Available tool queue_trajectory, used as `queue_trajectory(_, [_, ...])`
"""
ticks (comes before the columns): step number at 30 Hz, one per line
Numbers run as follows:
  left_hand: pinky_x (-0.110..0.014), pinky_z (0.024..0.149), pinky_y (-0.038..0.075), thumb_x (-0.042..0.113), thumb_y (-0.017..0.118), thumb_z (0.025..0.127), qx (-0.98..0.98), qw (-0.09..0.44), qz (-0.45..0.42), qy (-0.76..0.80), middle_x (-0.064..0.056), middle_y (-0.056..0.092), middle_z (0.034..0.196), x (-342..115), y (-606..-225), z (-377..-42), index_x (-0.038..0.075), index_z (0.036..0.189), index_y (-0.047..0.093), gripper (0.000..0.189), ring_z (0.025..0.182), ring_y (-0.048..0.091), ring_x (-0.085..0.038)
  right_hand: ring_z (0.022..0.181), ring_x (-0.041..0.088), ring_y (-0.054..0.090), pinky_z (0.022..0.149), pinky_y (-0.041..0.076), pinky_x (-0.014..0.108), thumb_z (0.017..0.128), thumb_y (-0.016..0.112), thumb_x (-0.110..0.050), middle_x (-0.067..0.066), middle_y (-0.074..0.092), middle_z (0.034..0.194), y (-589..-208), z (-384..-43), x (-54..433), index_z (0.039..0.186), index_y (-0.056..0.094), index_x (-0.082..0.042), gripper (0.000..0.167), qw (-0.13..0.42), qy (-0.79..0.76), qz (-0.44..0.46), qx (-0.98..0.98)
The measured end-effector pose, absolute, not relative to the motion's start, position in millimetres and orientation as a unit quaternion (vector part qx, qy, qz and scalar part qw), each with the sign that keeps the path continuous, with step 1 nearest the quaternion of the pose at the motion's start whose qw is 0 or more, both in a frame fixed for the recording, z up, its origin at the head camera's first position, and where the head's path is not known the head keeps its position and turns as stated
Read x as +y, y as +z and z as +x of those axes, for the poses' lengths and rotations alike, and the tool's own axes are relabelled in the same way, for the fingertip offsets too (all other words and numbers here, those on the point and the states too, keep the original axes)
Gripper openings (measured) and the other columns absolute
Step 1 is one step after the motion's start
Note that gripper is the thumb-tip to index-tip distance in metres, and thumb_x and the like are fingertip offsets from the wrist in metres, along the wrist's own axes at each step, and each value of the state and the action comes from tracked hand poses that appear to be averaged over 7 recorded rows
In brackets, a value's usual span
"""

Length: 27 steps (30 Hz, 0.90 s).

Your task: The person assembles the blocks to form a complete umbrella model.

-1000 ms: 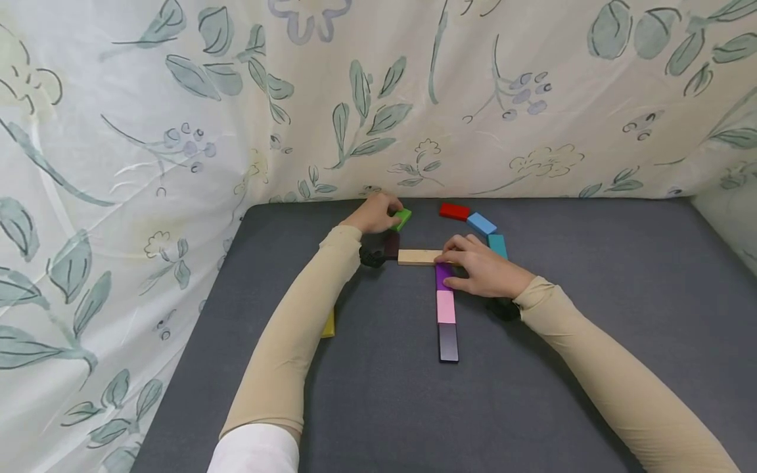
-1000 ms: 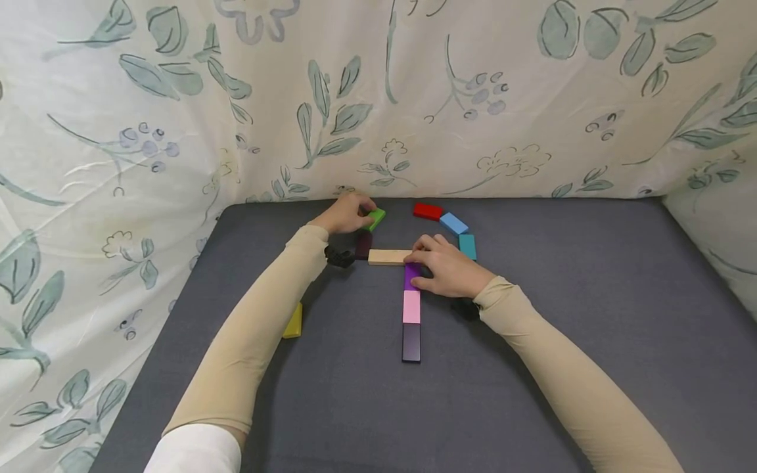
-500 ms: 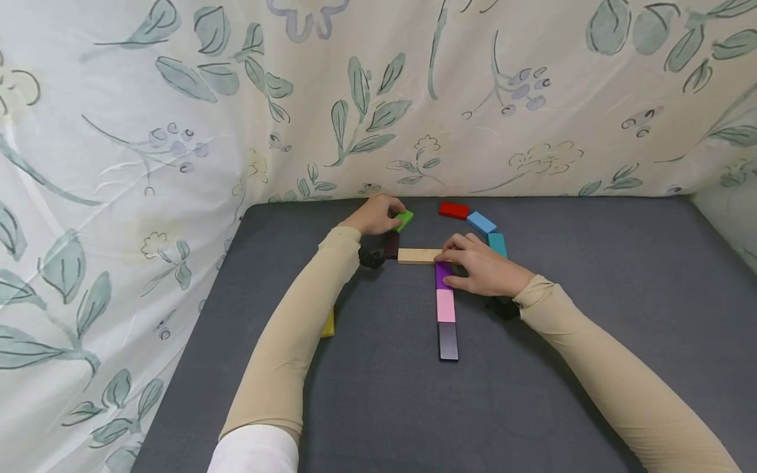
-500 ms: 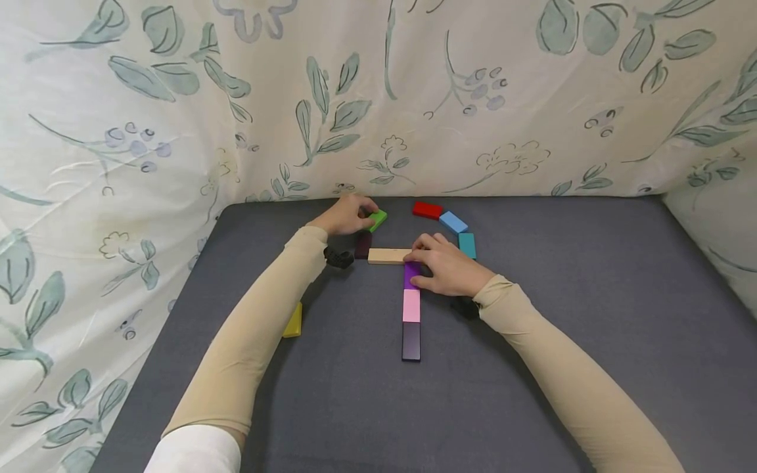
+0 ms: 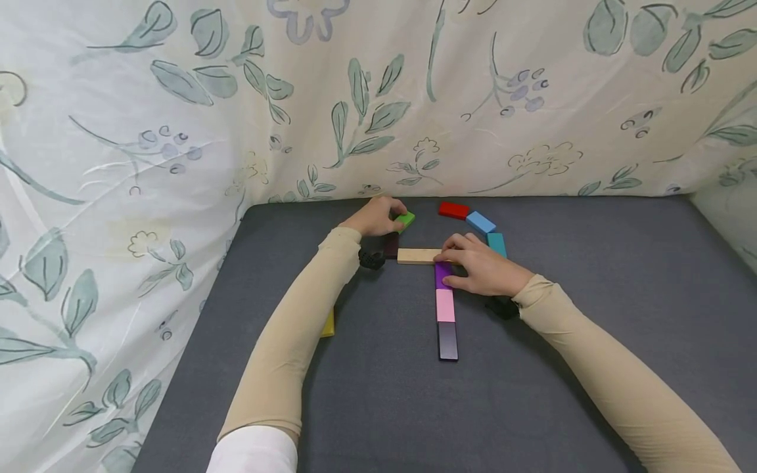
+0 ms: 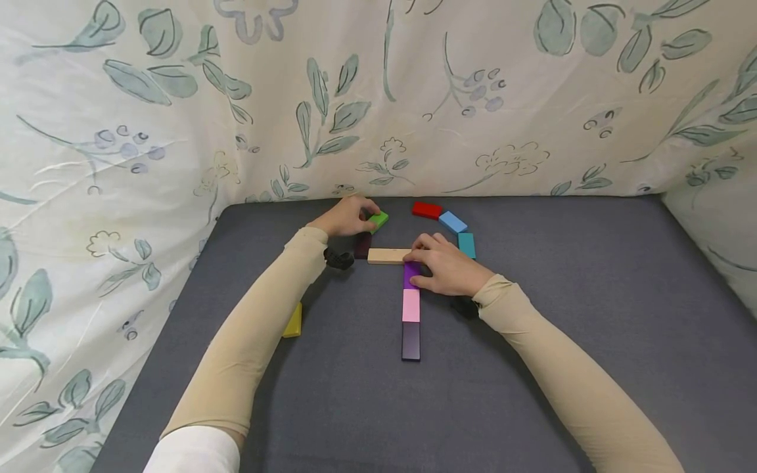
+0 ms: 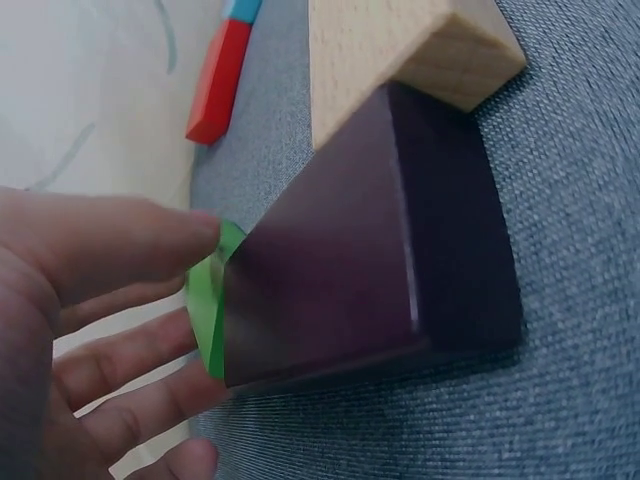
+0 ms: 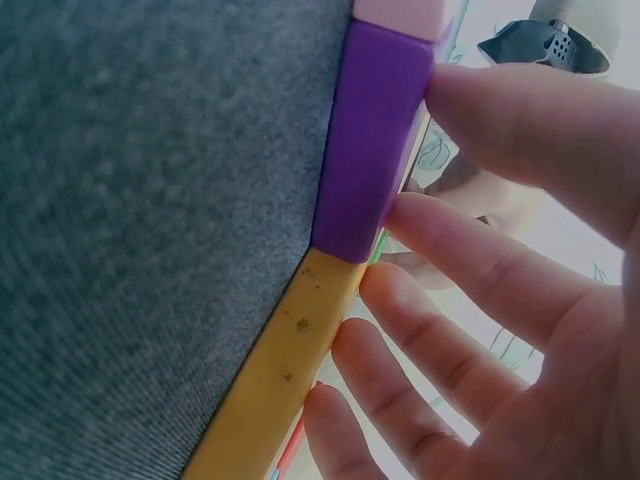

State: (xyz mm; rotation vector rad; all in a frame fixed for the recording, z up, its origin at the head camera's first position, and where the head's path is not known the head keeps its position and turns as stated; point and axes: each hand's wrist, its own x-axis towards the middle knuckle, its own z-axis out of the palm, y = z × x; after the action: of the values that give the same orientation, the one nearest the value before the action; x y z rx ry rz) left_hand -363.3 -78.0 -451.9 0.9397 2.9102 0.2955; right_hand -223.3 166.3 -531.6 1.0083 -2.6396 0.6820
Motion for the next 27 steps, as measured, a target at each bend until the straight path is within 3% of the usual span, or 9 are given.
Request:
queue_trajectory(7, [-0.039, 0.106, 0.050, 0.027, 0.077, 0.094, 0.945, 0.042, 0.308, 0.099, -0.011, 0.066, 0.133, -78.9, -451.6, -365.3, 0.008, 0.137, 0.065, 0.048, 0.116, 0.062, -0.024, 0.112, 0.029, 0.051, 0.092, 0.047, 0.047, 0.092, 0.079, -0.018, 0.012, 0.062, 0.124, -531.3, -223.8, 166.0, 0.127, 0.073, -0.008, 0.037, 0.117, 0.234, 0.345, -0.901])
queue_trajectory(27, [-0.041, 0.109, 0.049, 0.025, 0.077, 0.095, 0.949, 0.043, 0.295, 0.101, -0.010, 0.066, 0.133, -78.3, -450.3, -361.6, 0.008, 0.137, 0.065, 0.046, 0.119, 0.063, -0.024, 0.110, 0.029, 0.050, 0.090, 0.046, 0.045, 0.091, 0.080, -0.019, 0.012, 0.062, 0.125, -530.8, -224.4, 166.1, 0.127, 0.073, -0.008, 0.038, 0.119, 0.234, 0.345, -0.901])
